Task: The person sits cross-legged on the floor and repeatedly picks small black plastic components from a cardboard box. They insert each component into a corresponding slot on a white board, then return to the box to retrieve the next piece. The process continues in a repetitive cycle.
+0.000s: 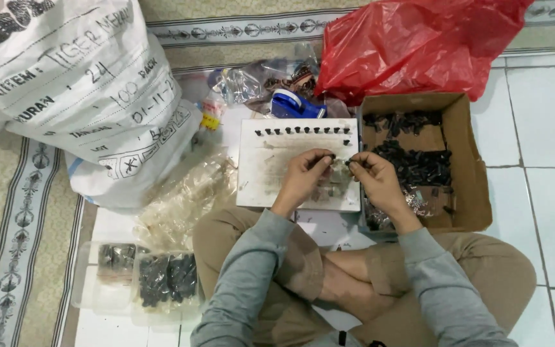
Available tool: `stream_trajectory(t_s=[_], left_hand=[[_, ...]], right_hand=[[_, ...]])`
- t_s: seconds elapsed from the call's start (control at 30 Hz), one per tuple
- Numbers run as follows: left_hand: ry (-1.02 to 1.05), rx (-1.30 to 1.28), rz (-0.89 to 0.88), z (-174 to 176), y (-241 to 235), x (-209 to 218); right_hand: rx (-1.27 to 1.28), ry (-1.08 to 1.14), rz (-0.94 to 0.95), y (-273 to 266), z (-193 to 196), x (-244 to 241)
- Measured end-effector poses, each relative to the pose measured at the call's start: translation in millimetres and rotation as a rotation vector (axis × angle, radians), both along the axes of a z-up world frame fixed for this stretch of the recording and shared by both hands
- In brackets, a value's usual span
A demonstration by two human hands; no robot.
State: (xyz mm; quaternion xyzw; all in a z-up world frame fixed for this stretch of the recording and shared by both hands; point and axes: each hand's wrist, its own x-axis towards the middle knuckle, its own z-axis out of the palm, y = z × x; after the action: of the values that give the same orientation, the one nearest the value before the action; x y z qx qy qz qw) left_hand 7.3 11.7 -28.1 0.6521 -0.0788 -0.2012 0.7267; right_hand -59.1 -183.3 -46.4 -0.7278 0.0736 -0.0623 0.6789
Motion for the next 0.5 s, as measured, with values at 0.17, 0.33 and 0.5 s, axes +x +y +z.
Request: stream_trajectory(t_s=[0.17,0.33,0.5], left_hand=[[0.010,0.027,-0.006,20.7,-6.2,-3.7],[-0.005,0.072,-0.020,12.4,-10.5,-2.1],[-0.007,0.016,-0.035,9.8,-12.3,-6.7]], right_hand=[[-0.008,-0.007,-0.054,-2.7,-1.2,2.8],[0.005,-0.016,-0.066,0.7,-0.7,4.4],[-0.022,-0.059,-0.065,6.5,5.8,2.1]])
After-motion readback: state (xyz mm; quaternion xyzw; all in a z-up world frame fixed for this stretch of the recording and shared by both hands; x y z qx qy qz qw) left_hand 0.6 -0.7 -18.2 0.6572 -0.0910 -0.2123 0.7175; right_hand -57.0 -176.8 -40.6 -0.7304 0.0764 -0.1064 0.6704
